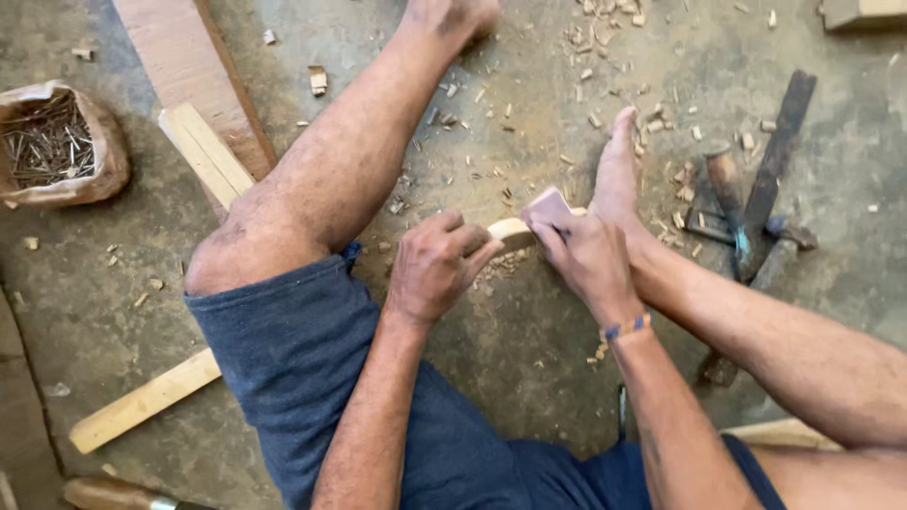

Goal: The person sands a carved wooden piece along its edges and curved surfaces with sandpaper by hand while holding it in place.

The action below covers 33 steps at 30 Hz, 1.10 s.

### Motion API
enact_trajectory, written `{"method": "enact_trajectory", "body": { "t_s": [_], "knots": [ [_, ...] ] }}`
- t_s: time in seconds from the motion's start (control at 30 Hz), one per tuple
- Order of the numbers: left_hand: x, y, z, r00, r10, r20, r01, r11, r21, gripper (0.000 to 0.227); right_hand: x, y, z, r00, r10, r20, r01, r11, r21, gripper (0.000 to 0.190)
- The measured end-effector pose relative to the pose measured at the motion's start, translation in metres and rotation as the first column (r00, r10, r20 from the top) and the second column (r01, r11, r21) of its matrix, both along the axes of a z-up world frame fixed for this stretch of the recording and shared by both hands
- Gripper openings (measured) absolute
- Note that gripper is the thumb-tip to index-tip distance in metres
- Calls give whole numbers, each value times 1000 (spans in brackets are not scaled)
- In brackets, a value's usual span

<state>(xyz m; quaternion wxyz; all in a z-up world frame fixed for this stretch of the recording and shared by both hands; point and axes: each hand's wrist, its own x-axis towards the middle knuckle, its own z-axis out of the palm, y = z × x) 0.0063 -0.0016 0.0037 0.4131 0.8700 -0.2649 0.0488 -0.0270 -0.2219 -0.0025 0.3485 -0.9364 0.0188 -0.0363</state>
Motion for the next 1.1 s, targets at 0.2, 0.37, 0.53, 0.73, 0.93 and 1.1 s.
{"method": "enact_trajectory", "body": {
  "t_s": [0.2, 0.37, 0.53, 0.73, 0.93, 1.1],
  "knots": [
    [-11, 1, 9, 998, 2, 65, -1, 1000, -16, 20, 31, -6, -28, 958, 0, -288, 24, 997, 79, 17],
    [-17, -7, 18, 989, 144, -25, -146, 980, -137, 23, -21, -39, -9, 982, 105, -160, -70, 975, 213, 26],
    [-1, -18, 1, 785, 465, -408, -564, 810, -160, 16, -24, -31, 36, 997, -78, 2, 78, 992, 99, 59],
    [-9, -25, 1, 957, 284, 55, -274, 950, -149, 22, -29, 5, 51, 991, -131, 22, 133, 975, -176, 45],
    [-12, -24, 13, 955, -17, 296, 59, 989, -136, 24, -26, 20, 30, 987, 139, 76, -113, 954, -277, 61],
    [-17, -28, 20, 957, 0, 291, 44, 989, -143, 21, -38, 20, 34, 981, 180, 70, -155, 949, -274, 73]
  ]
}}
